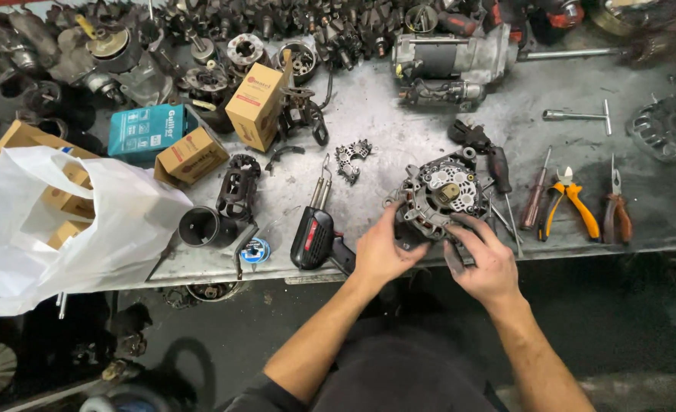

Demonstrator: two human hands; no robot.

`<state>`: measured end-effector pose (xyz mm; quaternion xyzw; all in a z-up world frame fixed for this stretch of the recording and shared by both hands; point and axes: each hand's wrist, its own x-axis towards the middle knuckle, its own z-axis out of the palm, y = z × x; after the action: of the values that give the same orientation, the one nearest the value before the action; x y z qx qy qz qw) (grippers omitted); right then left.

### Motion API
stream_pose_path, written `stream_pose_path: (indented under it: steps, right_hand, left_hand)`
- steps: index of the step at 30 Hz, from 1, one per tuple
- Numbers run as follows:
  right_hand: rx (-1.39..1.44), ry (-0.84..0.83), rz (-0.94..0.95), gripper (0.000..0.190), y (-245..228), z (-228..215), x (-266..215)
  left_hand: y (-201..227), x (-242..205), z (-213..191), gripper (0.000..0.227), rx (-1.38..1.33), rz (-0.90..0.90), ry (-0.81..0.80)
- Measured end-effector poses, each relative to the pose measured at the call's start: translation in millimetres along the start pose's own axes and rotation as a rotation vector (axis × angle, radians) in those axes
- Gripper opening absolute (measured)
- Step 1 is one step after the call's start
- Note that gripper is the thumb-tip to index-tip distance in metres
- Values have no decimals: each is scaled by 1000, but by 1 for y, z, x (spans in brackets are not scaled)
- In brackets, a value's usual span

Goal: The person uses a heat gun on an alternator, then uses a screwdriver to loosen and remove a component from the alternator housing. The person continues to manipulate the alternator and its parts on the workbench.

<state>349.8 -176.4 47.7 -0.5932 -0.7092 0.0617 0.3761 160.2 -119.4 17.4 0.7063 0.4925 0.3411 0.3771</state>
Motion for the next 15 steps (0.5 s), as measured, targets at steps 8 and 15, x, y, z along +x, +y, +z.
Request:
stream_pose_path:
  steps: [8, 15]
  right_hand:
    - [74, 102, 247, 20, 52, -6, -34]
    - [324, 238, 394, 20, 69, -21, -41]
  left_hand:
    - [-37, 8, 23, 83, 169, -140, -54]
    - [-11, 28, -23, 46, 2, -19, -58]
